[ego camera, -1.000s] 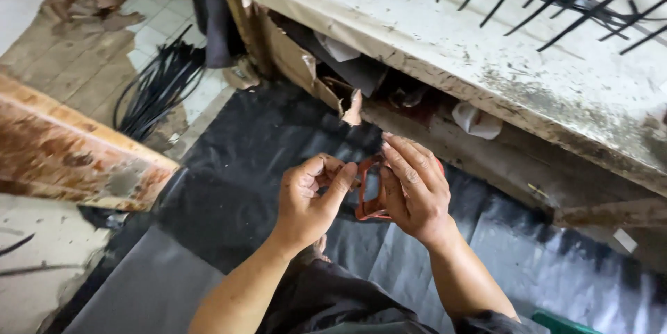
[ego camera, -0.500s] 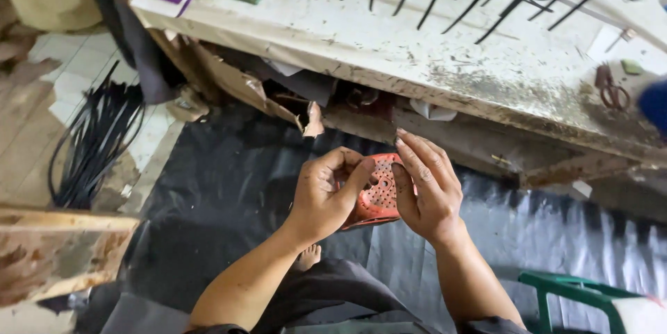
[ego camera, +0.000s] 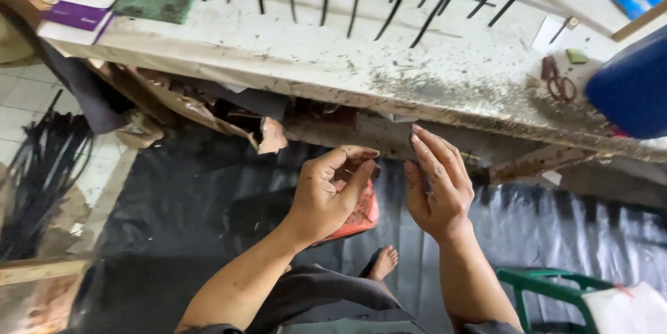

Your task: Applying edge dye to leather strips using a manual applicator mounted on a container.

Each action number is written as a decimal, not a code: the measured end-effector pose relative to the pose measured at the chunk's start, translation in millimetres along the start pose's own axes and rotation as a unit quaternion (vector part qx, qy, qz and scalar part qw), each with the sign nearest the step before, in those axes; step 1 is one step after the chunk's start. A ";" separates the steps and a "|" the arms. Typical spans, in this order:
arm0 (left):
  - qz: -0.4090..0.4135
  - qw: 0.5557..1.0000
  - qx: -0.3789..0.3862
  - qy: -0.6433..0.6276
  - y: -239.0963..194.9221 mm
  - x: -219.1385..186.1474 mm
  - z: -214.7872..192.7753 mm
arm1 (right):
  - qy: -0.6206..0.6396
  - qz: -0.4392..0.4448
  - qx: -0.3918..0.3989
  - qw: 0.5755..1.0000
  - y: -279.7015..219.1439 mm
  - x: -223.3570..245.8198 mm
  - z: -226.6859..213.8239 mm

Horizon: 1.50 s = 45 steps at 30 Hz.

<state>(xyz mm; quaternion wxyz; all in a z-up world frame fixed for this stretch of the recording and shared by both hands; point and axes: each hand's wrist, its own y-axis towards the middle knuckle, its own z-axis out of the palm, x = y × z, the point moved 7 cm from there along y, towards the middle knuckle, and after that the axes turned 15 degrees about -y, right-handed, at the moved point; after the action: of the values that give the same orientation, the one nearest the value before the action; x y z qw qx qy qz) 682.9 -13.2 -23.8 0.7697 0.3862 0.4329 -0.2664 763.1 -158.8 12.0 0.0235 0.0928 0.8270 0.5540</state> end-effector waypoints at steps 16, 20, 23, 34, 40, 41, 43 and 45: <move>-0.015 0.999 0.033 0.032 82.7 129.9 238.3 | -0.012 0.029 0.022 0.999 -37.2 -250.4 -116.3; -0.019 0.998 0.051 0.020 93.4 156.8 266.3 | -0.031 0.033 0.018 0.999 -42.1 -280.9 -131.5; -0.030 0.998 0.055 0.012 101.5 173.8 282.7 | -0.040 0.033 0.022 0.998 -46.1 -300.5 -137.9; -0.063 0.996 0.069 -0.004 160.7 240.7 335.8 | -0.045 0.046 0.040 0.997 -48.6 -399.2 -129.4; -0.055 0.996 0.069 0.004 212.7 279.1 347.0 | -0.041 0.045 0.051 0.997 -34.8 -462.1 -99.9; -0.054 0.996 0.069 0.007 224.0 282.4 350.1 | -0.039 0.045 0.048 0.997 -31.3 -474.9 -94.8; -0.053 0.996 0.076 0.010 244.6 290.7 358.1 | -0.042 0.045 0.045 0.997 -26.8 -500.2 -85.6; -0.056 0.995 0.085 0.008 263.1 300.2 362.8 | -0.048 0.046 0.043 0.997 -23.0 -521.1 -77.6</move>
<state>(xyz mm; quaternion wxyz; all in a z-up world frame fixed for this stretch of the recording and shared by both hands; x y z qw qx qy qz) 1191.1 -187.9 -71.3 0.7145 0.4270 0.4361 -0.3420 1260.6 -331.6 -12.6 0.0336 0.1580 0.8426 0.5138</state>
